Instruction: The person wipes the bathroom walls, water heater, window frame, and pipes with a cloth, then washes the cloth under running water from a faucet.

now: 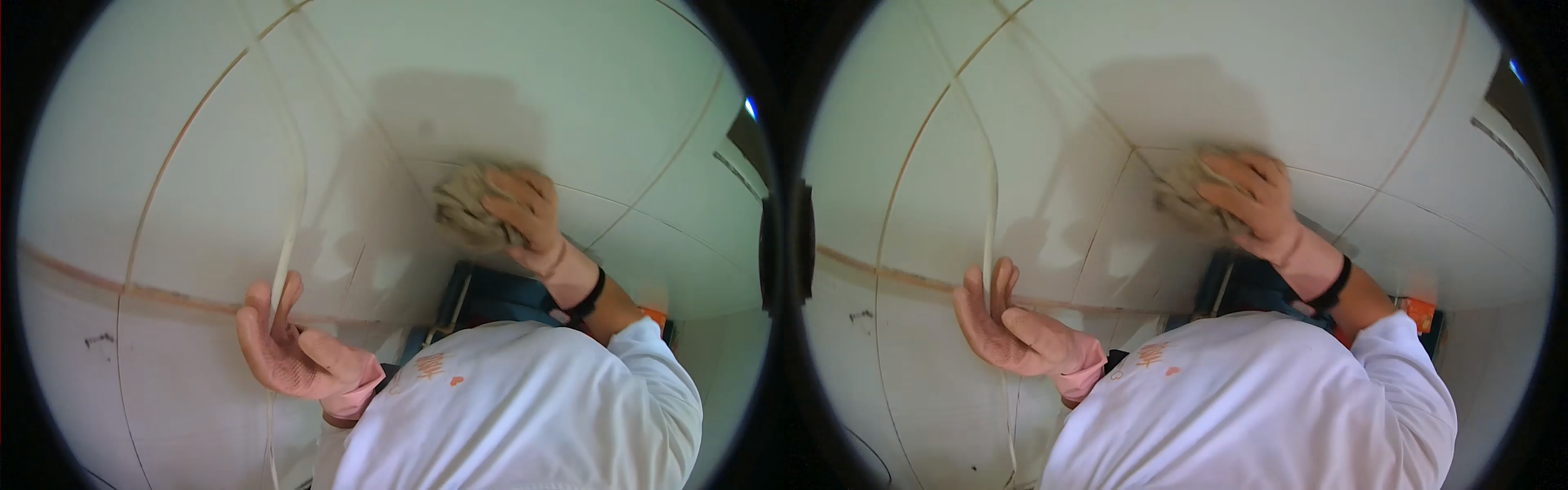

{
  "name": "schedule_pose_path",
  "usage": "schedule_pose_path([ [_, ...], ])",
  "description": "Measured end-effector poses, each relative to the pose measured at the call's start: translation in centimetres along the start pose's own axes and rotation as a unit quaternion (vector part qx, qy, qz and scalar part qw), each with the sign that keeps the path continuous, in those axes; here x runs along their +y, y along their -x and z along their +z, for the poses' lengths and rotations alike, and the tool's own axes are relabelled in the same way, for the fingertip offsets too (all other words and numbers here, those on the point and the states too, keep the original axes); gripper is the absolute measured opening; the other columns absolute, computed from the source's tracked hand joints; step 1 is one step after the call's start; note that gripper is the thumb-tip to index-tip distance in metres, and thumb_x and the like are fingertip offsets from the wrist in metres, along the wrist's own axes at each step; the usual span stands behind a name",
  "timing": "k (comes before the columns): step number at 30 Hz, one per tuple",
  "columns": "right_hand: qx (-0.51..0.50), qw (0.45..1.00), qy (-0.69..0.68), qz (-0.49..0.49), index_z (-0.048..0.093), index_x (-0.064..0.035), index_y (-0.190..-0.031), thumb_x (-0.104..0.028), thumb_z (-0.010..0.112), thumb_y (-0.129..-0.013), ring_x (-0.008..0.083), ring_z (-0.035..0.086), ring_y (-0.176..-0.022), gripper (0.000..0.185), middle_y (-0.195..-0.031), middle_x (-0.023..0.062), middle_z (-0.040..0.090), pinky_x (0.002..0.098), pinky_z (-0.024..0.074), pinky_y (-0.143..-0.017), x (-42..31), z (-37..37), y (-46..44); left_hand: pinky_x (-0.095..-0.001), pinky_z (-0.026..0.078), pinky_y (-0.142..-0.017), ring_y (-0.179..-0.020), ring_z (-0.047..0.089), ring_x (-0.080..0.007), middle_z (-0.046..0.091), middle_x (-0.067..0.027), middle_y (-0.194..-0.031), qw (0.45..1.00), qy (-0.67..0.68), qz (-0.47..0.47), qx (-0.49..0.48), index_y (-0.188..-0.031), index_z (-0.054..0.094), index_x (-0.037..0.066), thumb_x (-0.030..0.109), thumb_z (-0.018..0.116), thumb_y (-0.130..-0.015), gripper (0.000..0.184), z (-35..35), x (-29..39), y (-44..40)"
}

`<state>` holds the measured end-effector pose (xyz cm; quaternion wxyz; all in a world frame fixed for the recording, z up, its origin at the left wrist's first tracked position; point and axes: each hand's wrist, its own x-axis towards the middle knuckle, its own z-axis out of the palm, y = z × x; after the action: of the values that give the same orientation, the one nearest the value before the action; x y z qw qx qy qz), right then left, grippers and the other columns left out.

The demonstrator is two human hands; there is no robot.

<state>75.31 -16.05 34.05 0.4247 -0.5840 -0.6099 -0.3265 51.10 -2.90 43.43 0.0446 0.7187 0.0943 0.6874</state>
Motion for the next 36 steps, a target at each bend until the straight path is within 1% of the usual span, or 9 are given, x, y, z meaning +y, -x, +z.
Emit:
schedule_pose_path([
  [2,0.089,0.988,-0.123,-0.020,0.062,-0.0113,-0.119,-0.051,0.042,-0.086,0.0320,0.054,-0.110,0.055,-0.126,0.0131,0.058,0.0438,0.0400,-0.092,-0.6,2.7,-5.5,-0.0412,0.059,-0.074,-0.090,0.061,-0.0334,0.052,-0.0306,-0.116,1.000,-0.006,0.007,0.002,-0.131,0.035,-0.012,0.002,0.036,-0.079,0.055,-1.1,1.4,-0.1],
  [6,0.234,0.897,-0.373,0.036,0.059,-0.0100,-0.122,-0.035,0.055,-0.080,0.0348,0.053,-0.113,0.049,-0.121,0.0146,0.059,0.0442,0.0410,-0.093,-4.6,7.8,-15.6,-0.0386,0.058,-0.068,-0.084,0.063,-0.0332,0.052,-0.0308,-0.112,0.998,-0.024,0.035,-0.050,-0.129,0.035,-0.016,0.016,0.045,-0.088,0.053,-3.3,2.5,-0.2],
  [11,0.134,0.915,-0.345,-0.161,0.066,-0.0247,-0.103,-0.018,0.061,-0.074,0.0265,0.056,-0.099,0.030,-0.113,0.0032,0.062,0.0427,0.0472,-0.076,-8.1,12.8,-11.7,-0.0322,0.054,-0.049,-0.060,0.058,-0.0266,0.049,-0.0294,-0.103,0.990,-0.013,0.109,-0.084,-0.121,0.038,-0.022,0.020,0.040,-0.081,0.059,-2.7,-0.6,-2.6],
  [16,0.037,0.936,-0.238,-0.258,0.065,-0.0310,-0.101,-0.023,0.061,-0.073,0.0250,0.056,-0.100,0.029,-0.117,0.0000,0.060,0.0425,0.0472,-0.079,-5.1,15.4,-1.4,-0.0356,0.054,-0.061,-0.072,0.062,-0.0297,0.051,-0.0303,-0.113,0.996,-0.001,-0.010,-0.093,-0.127,0.036,-0.017,0.031,0.051,-0.086,0.065,-3.6,0.1,-1.4],
  [19,-0.026,0.949,-0.255,-0.185,0.064,-0.0254,-0.105,-0.021,0.064,-0.077,0.0265,0.057,-0.103,0.028,-0.118,0.0019,0.058,0.0422,0.0484,-0.082,-4.0,11.9,-4.6,-0.0388,0.056,-0.071,-0.083,0.066,-0.0326,0.053,-0.0305,-0.119,0.991,0.009,-0.088,-0.097,-0.134,0.034,-0.013,0.040,0.060,-0.089,0.073,-3.9,0.2,-1.1],
  [22,0.085,0.890,-0.448,0.012,0.062,-0.0113,-0.112,-0.018,0.067,-0.083,0.0331,0.055,-0.111,0.031,-0.120,0.0136,0.057,0.0458,0.0471,-0.090,-3.2,9.7,-11.1,-0.0382,0.057,-0.073,-0.081,0.067,-0.0329,0.052,-0.0297,-0.122,0.995,0.005,-0.069,-0.077,-0.134,0.033,-0.012,0.040,0.058,-0.091,0.072,-4.1,-0.4,-1.0],
  [25,0.164,0.915,-0.328,0.169,0.059,-0.0030,-0.115,-0.014,0.071,-0.081,0.0311,0.056,-0.113,0.037,-0.122,0.0170,0.055,0.0420,0.0494,-0.088,-4.1,11.6,-14.8,-0.0368,0.057,-0.071,-0.079,0.067,-0.0335,0.050,-0.0294,-0.125,0.992,0.030,-0.118,-0.043,-0.136,0.031,-0.012,0.039,0.058,-0.091,0.073,-3.9,-0.6,-1.0],
  [30,0.108,0.931,-0.266,-0.225,0.064,-0.0290,-0.099,-0.023,0.067,-0.067,0.0261,0.050,-0.112,0.032,-0.120,0.0033,0.055,0.0427,0.0484,-0.082,-6.3,17.0,-3.9,-0.0365,0.056,-0.070,-0.083,0.067,-0.0331,0.046,-0.0310,-0.129,0.989,0.037,-0.111,-0.086,-0.138,0.029,-0.011,0.036,0.059,-0.091,0.073,-4.4,-1.1,-1.0],
  [36,-0.186,0.941,-0.179,-0.218,0.066,-0.0289,-0.099,-0.020,0.061,-0.072,0.0321,0.051,-0.114,0.030,-0.122,0.0063,0.056,0.0496,0.0427,-0.088,-3.0,16.4,7.5,-0.0358,0.055,-0.070,-0.087,0.066,-0.0348,0.043,-0.0322,-0.134,0.989,0.021,-0.111,-0.097,-0.139,0.027,-0.010,0.029,0.048,-0.096,0.063,-4.2,-1.4,-0.9],
])
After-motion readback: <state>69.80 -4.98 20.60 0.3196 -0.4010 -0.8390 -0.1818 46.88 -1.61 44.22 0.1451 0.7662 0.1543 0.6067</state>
